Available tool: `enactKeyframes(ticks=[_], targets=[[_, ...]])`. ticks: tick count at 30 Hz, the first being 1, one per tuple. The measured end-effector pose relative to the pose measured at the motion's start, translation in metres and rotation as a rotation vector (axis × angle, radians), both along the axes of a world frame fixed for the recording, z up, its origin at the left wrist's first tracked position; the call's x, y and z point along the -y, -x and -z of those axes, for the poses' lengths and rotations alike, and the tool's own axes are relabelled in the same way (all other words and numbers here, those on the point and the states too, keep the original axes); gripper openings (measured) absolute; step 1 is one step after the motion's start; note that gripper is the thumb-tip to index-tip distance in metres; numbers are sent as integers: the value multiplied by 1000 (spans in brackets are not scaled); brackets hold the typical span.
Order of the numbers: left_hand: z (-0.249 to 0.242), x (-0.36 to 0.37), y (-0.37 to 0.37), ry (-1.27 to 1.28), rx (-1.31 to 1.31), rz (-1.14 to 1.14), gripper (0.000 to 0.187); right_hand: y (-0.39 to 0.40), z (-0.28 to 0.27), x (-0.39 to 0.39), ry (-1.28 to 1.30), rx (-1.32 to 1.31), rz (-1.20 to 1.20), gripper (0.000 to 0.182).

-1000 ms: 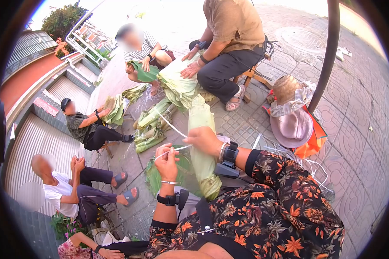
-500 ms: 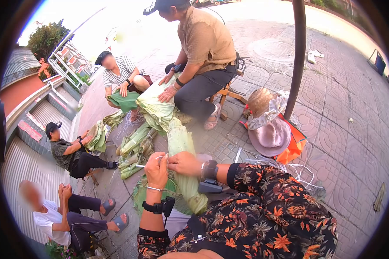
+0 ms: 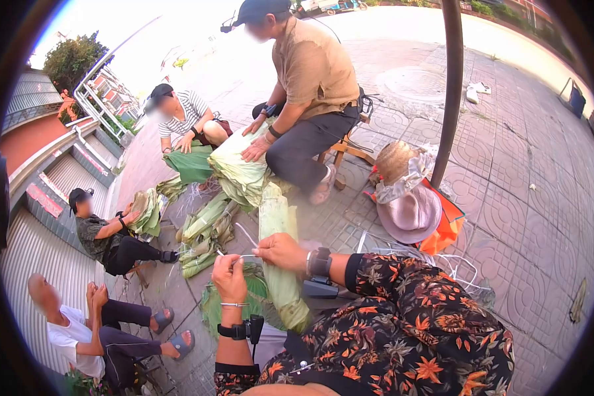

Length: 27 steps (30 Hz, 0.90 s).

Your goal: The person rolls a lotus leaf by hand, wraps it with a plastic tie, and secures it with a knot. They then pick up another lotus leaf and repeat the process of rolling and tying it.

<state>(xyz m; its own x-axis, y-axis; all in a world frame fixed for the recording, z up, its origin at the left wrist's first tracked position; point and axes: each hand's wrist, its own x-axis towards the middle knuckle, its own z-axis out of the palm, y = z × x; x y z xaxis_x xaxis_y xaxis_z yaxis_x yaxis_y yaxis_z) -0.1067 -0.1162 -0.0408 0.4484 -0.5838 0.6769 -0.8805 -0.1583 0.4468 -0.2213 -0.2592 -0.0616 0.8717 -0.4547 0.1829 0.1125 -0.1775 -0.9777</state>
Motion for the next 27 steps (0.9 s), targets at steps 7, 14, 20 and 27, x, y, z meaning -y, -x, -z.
enactKeyframes(ticks=[7, 14, 20, 27], targets=[[-12, -6, 18, 87, -141, 26, 8, 0, -2, 10, -188, 15, -190, 22], [-19, -33, 31, -250, -194, 275, 9, 3, -2, 14, -185, 0, -232, 6], [-25, -33, 22, -369, -272, 146, 14, 3, 0, 18, -228, -69, -286, 11], [-14, -8, 9, -415, 69, 54, 24, 2, -1, 13, -178, -14, -262, 8]])
